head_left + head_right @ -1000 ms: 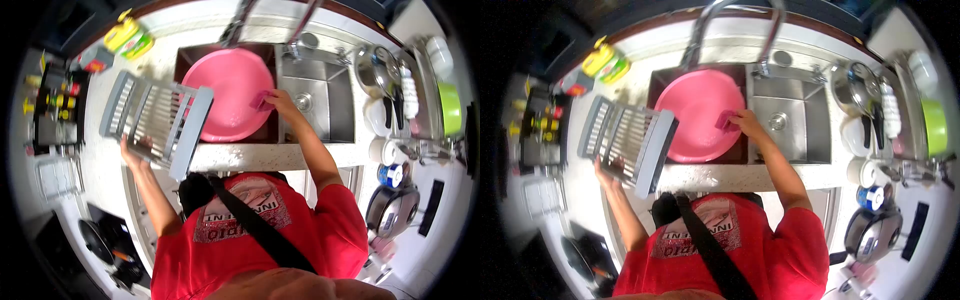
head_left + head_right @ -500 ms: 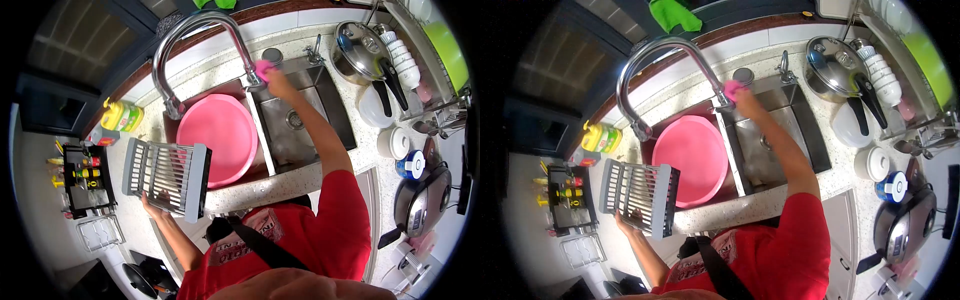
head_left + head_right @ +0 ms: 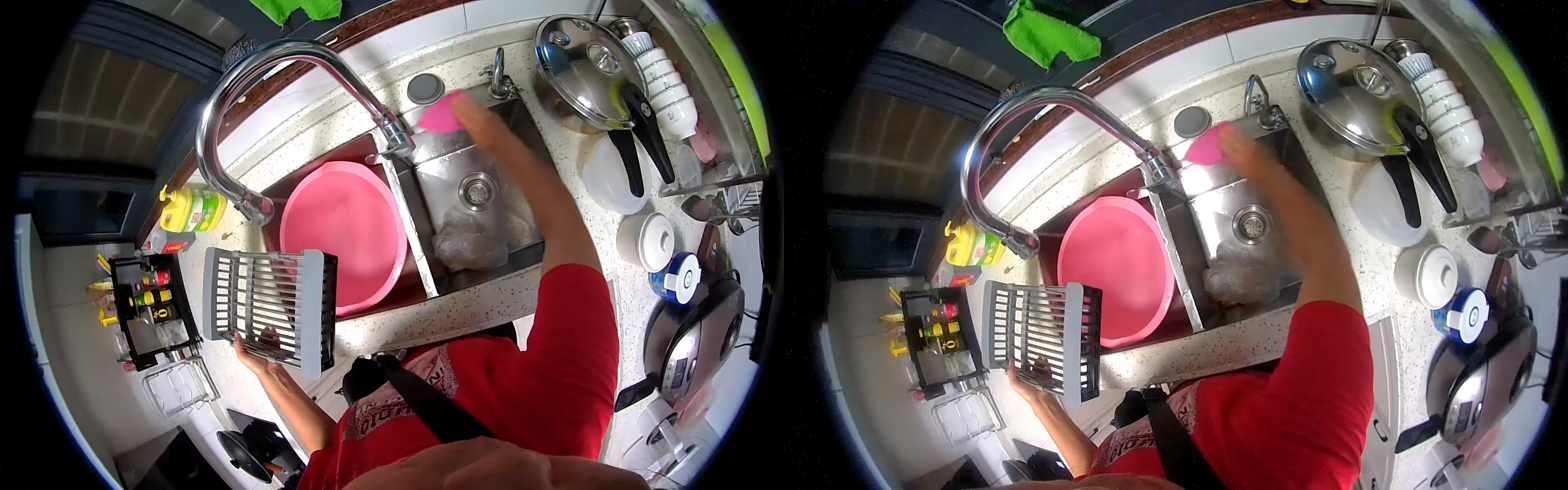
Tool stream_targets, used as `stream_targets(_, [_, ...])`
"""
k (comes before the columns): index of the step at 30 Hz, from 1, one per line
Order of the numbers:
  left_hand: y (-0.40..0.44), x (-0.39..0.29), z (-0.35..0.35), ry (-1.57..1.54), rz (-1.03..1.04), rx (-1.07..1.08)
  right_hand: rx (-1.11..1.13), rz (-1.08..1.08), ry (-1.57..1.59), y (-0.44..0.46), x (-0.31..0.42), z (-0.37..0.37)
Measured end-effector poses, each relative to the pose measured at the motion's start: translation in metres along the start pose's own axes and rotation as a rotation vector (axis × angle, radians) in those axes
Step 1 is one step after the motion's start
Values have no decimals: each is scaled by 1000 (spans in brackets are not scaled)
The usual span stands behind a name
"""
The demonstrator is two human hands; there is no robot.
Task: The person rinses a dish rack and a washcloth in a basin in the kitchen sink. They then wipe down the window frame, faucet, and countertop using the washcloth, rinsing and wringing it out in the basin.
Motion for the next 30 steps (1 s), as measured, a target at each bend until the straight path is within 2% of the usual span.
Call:
stream_targets(1, [-3, -2, -2, -20, 1, -31, 0, -5, 8, -4, -5, -12])
stream_targets(3, [7, -3, -20, -2, -7, 15, 174, 185, -93, -5, -13, -26])
stream_targets(4, [2, -5, -20, 6, 0, -11, 173, 176, -89, -2, -12, -25])
stream_targets(6, [-10, -6, -15, 10, 7, -39, 319, 302, -226, 3, -9, -22])
stream_targets(9, [-14, -4, -5, -29, 62, -42, 222, 382, -380, 14, 20, -23])
stream_targets(13, [-7, 4, -2, -46, 30, -80, 227, 285, -276, 2, 21, -6])
stream_targets(15, [6, 7, -14, 8, -12, -13, 168, 456, -253, 6, 0, -1])
stream_targets(19, [-15, 6, 11, -34, 21, -75, 233, 409, -467, 5, -13, 12])
stream_targets(21, [-18, 5, 13, -20, 20, -48, 270, 444, -243, 10, -3, -12])
stream_targets(25, [-29, 5, 20, -49, 50, 10, 362, 513, -173, -20, -7, -34])
stream_targets(27, [-26, 6, 14, -38, 4, 12, 118, 440, -576, -47, -13, -32])
stream_targets(28, [-28, 6, 14, -30, 10, 1, 118, 440, -576, -49, -13, -33])
stream_targets(30, [-32, 7, 17, -35, 23, -3, 97, 236, -758, -48, -16, -33])
Point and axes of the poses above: each hand's wrist, its own y-axis towards the middle knuckle, its own z-axis out of the palm, x = y × z, the point moved 1 cm from there along y, towards the middle knuckle, and after that the axes turned 6 degrees about -z, right-handed, at the moved point
